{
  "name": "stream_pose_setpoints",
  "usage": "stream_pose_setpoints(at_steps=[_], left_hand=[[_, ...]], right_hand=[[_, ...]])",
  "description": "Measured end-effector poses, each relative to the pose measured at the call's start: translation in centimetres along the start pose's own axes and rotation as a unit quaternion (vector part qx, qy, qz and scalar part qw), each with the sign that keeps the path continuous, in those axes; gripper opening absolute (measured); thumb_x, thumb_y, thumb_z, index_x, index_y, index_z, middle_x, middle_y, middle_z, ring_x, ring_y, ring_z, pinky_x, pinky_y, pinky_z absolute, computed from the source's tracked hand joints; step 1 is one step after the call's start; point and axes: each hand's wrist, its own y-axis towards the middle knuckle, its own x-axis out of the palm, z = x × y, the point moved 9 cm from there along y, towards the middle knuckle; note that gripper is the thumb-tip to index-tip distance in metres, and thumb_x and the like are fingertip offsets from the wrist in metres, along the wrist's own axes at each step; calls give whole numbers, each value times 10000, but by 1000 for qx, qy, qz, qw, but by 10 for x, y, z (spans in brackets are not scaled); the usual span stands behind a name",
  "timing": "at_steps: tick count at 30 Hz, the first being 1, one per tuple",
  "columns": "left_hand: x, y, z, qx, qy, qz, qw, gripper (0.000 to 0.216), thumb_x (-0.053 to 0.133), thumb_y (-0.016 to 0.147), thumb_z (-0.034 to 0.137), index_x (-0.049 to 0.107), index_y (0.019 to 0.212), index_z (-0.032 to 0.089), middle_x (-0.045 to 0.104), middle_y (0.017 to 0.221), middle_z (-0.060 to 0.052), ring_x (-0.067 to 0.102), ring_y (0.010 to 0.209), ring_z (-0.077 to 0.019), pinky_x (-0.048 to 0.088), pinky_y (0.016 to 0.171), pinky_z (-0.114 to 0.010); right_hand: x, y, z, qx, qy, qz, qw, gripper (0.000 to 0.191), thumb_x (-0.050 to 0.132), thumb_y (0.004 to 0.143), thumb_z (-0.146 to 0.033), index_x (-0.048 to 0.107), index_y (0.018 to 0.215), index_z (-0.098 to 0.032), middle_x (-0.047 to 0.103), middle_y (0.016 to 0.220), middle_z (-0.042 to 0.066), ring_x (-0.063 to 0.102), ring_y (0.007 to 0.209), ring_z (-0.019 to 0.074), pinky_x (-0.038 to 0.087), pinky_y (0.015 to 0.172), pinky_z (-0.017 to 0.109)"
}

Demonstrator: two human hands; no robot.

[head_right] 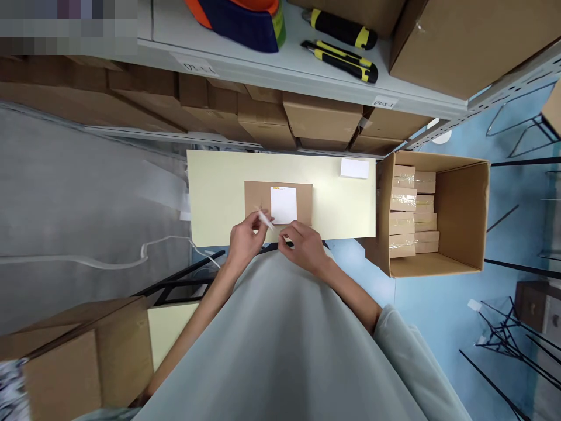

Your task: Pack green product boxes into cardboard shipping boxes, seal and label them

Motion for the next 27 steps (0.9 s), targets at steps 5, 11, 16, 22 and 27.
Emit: stream_pose_setpoints(at_steps=[5, 11, 16, 22, 27], left_hand=[[-2, -1, -25, -65, -56, 12, 996, 220, 724, 785, 376, 807, 924, 226, 845, 930, -42, 750, 774, -215, 602, 786, -325], [11, 8, -30, -77, -217, -39, 972, 409, 835, 739, 522, 770, 981, 198, 812, 886, -65, 765, 806, -212, 628, 818, -344], [11, 14, -26, -35, -169, -48, 984, 355, 770, 839, 563, 762, 909, 215, 761, 779, -33, 723, 751, -199, 596, 753, -324], [21, 40, -45, -49, -59, -56, 995, 239, 693, 910, 441, 775, 924, 217, 817, 897, -39, 740, 816, -204, 588, 803, -315], [32, 63, -60, -63, 50, -60, 995, 197, 671, 936, 377, 782, 905, 217, 840, 993, -65, 755, 909, -236, 575, 868, -334]], right_hand=[[-2, 5, 12, -3, 7, 7, 1000, 130, 611, 1045, -264, 680, 935, -255, 696, 906, 24, 683, 818, 163, 581, 753, 293], [-10, 16, 50, 136, 151, 32, 979, 227, 693, 974, -452, 701, 878, -246, 723, 902, 23, 680, 802, 167, 603, 757, 310], [6, 18, 80, 223, 209, 34, 951, 287, 742, 893, -520, 708, 865, -236, 720, 819, 11, 687, 775, 180, 607, 767, 321], [25, 27, 119, 304, 133, 62, 941, 258, 711, 942, -467, 671, 813, -248, 727, 777, -4, 710, 766, 186, 598, 773, 302], [34, 39, 127, 332, 4, 47, 942, 211, 685, 1007, -361, 672, 829, -249, 791, 863, 4, 744, 835, 190, 555, 791, 279]])
